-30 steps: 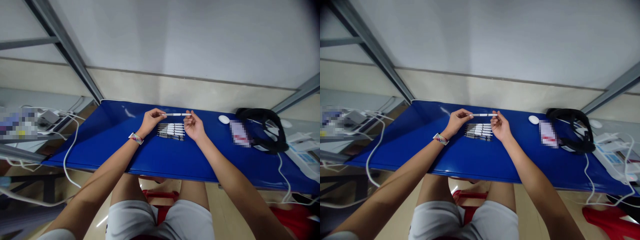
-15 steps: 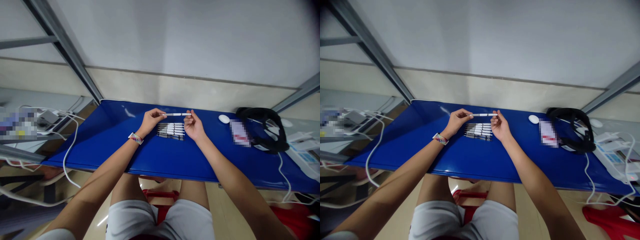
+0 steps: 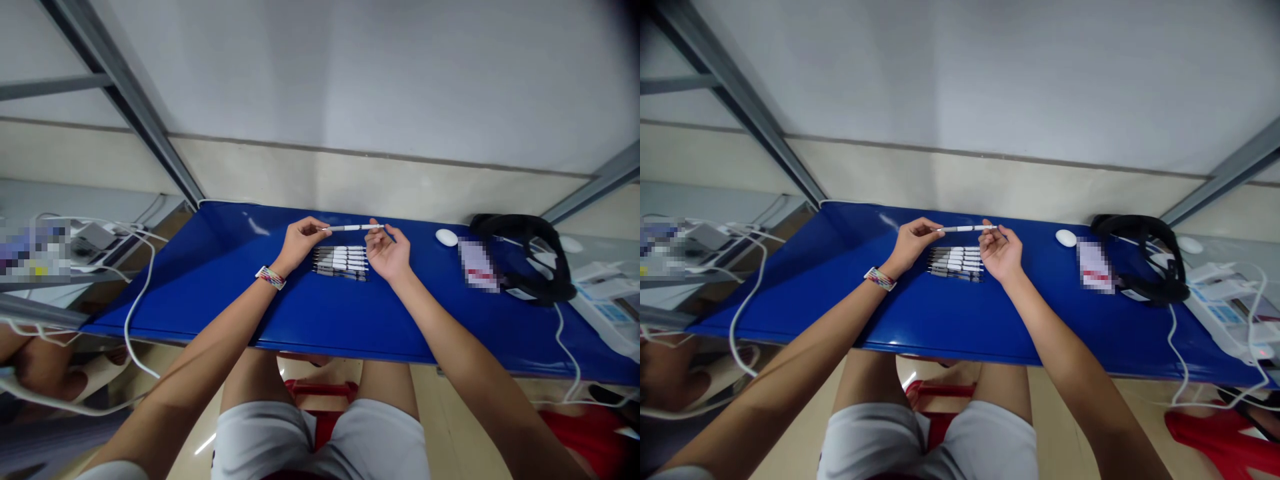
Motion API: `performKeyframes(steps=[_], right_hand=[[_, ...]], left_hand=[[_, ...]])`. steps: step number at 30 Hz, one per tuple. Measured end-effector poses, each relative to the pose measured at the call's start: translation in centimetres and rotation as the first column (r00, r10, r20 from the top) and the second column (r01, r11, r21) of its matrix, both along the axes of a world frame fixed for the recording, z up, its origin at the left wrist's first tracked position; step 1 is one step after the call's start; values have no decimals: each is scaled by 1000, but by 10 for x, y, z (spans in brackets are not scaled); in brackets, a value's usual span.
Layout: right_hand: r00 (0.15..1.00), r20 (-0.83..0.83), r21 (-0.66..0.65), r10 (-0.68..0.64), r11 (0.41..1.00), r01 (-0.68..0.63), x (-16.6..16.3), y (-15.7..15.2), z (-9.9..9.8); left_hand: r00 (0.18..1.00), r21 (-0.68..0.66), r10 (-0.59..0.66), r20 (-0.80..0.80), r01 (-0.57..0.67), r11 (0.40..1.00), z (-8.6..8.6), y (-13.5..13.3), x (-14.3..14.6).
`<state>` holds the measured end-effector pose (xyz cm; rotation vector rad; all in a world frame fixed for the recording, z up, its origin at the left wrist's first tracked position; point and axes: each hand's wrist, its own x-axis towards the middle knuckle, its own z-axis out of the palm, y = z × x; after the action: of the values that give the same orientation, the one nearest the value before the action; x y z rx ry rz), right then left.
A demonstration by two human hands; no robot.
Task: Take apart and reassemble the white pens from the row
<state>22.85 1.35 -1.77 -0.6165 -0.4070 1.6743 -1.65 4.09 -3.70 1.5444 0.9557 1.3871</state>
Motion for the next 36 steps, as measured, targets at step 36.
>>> performKeyframes(steps=[36], right_hand=[[967, -242, 26, 78, 997, -74, -2, -4, 1]], left_hand=[[999, 21, -18, 30, 17, 1000, -2, 0, 1]])
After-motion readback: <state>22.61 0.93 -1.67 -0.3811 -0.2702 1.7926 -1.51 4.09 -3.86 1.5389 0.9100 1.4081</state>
